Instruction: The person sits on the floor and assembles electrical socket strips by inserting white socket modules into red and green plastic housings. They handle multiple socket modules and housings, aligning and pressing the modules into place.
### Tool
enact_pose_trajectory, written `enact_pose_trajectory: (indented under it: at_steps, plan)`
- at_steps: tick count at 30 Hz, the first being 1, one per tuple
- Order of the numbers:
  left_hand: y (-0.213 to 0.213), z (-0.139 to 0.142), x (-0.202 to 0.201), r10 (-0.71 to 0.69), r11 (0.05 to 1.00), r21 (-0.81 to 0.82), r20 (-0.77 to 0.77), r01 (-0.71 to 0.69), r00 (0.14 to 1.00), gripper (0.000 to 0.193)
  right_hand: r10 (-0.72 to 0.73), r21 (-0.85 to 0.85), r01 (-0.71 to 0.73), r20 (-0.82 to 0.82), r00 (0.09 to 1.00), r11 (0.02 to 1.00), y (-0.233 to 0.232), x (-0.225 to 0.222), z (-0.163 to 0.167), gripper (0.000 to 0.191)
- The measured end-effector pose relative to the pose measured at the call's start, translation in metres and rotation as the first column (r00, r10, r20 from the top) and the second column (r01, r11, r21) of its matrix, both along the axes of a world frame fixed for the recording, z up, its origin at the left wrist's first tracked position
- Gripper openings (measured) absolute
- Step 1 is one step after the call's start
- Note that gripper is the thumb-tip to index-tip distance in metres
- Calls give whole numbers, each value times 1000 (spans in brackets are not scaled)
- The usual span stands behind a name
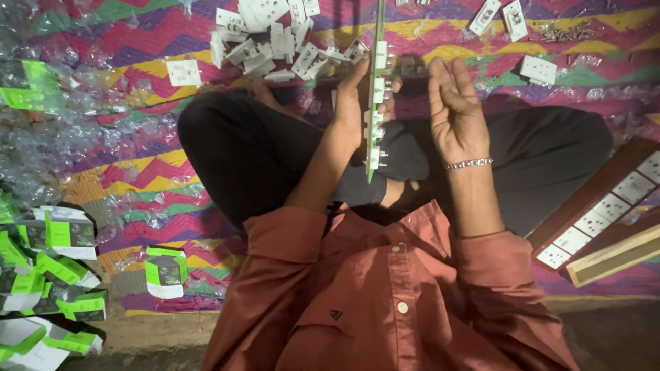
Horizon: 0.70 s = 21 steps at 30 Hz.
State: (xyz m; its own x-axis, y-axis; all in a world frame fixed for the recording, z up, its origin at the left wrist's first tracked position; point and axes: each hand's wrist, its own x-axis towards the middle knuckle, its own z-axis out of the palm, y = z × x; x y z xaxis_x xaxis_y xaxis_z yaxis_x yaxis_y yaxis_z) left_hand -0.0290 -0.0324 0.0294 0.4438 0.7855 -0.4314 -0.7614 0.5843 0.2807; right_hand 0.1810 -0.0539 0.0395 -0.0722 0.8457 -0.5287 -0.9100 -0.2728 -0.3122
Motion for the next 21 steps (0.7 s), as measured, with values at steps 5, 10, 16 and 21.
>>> enact_pose_trajectory:
  at_steps: [5,10,16,21]
  plan:
    - [-1,0,-1,-25,1000,-1,1,25,1000,64,39,-33,-37,51,998,999,-4,-8,6,29]
    - [-3,-1,4,-3,1000,-3,-109,3,994,55,77,105,-131,412,908,986,-6,-14,10,13]
    - [-14,-6,22,-137,976,-184,-86,120,987,49,-23,176,-227,835,550,958,-9,-26,25,7]
    - [-27,-4,36,-192,967,-207,-199,150,961,37,-191,253,-253,951,243,934,-14,-32,38,15]
